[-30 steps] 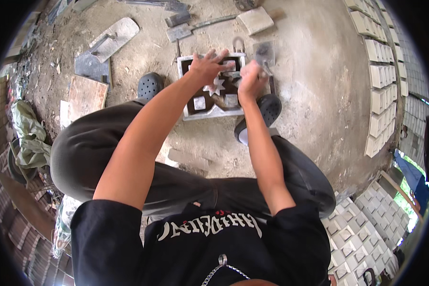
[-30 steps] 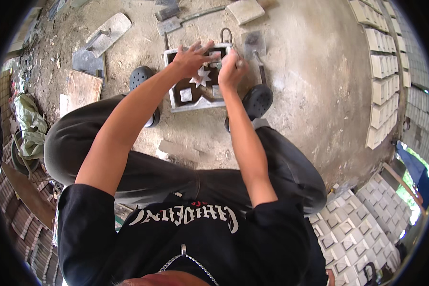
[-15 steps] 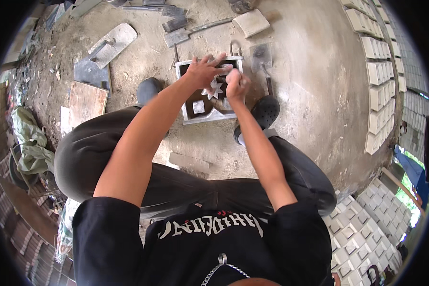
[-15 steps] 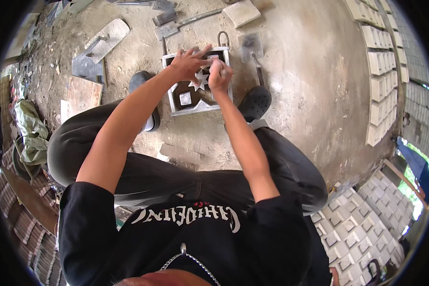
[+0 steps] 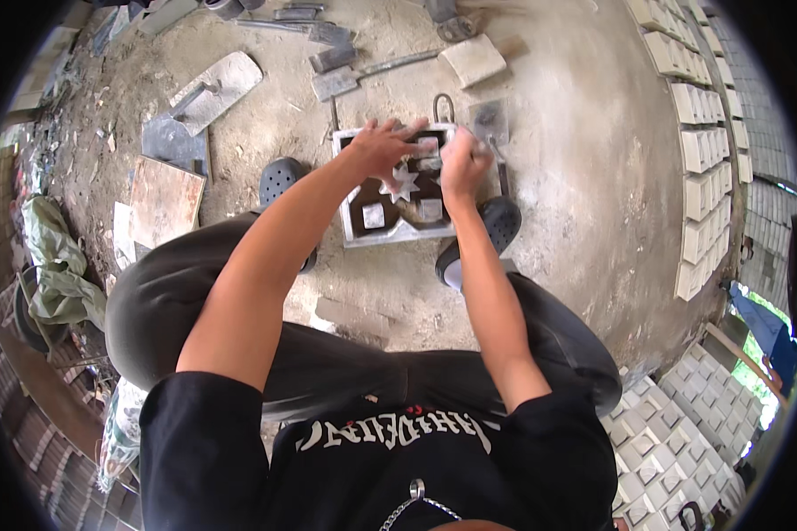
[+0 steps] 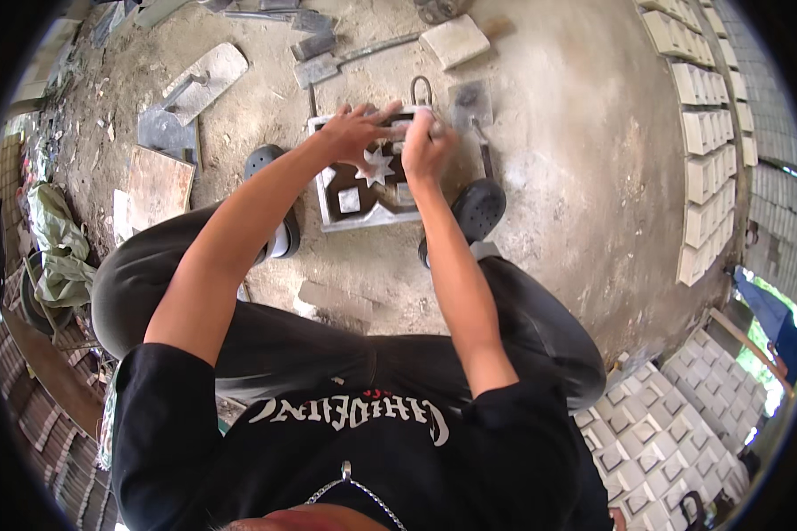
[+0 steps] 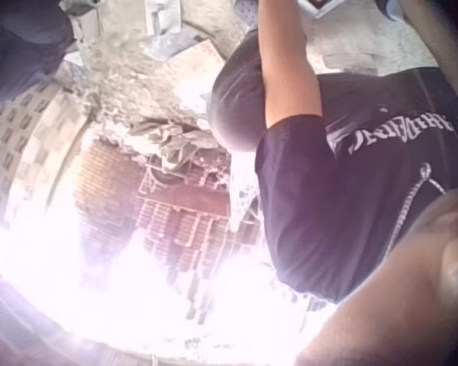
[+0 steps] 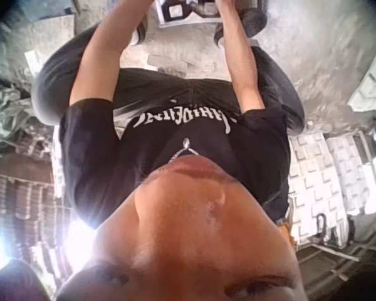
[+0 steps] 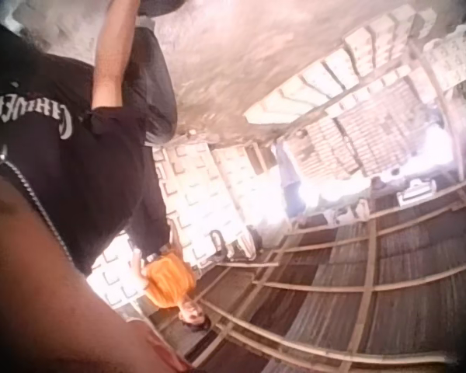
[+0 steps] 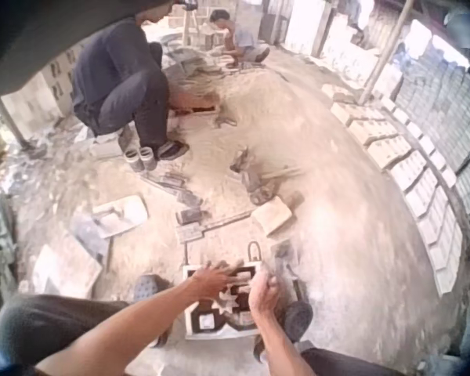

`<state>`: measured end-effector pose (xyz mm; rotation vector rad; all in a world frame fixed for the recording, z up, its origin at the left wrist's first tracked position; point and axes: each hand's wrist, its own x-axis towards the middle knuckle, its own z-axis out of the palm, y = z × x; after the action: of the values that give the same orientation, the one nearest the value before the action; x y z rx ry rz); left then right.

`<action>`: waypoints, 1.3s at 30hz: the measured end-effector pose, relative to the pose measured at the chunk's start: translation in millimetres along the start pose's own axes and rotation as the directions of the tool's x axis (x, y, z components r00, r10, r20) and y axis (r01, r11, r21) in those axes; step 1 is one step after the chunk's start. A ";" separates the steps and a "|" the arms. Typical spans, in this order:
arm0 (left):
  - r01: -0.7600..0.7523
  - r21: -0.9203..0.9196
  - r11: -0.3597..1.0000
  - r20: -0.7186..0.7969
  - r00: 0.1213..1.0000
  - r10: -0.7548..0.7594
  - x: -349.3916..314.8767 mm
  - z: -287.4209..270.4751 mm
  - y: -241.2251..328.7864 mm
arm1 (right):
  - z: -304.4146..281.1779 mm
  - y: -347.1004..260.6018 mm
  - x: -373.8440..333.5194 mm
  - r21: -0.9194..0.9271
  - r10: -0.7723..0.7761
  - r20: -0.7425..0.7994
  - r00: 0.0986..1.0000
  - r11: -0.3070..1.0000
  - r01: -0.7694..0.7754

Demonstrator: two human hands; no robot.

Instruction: The person cleans a decorative mold with a small tool and then scoops building material into it using a trowel.

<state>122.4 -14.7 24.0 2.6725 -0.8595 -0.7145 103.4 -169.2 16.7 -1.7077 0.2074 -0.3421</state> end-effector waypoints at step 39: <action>0.037 0.032 0.999 0.051 0.998 -0.039 7.5 -0.5 2.7 | -29.5 4.8 18.0 0.237 -0.060 0.456 0.888 0.970 -0.057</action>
<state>126.7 -21.3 22.6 2.7152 -0.8412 -0.7891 110.5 -203.3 18.0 -1.4937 -0.1822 0.0462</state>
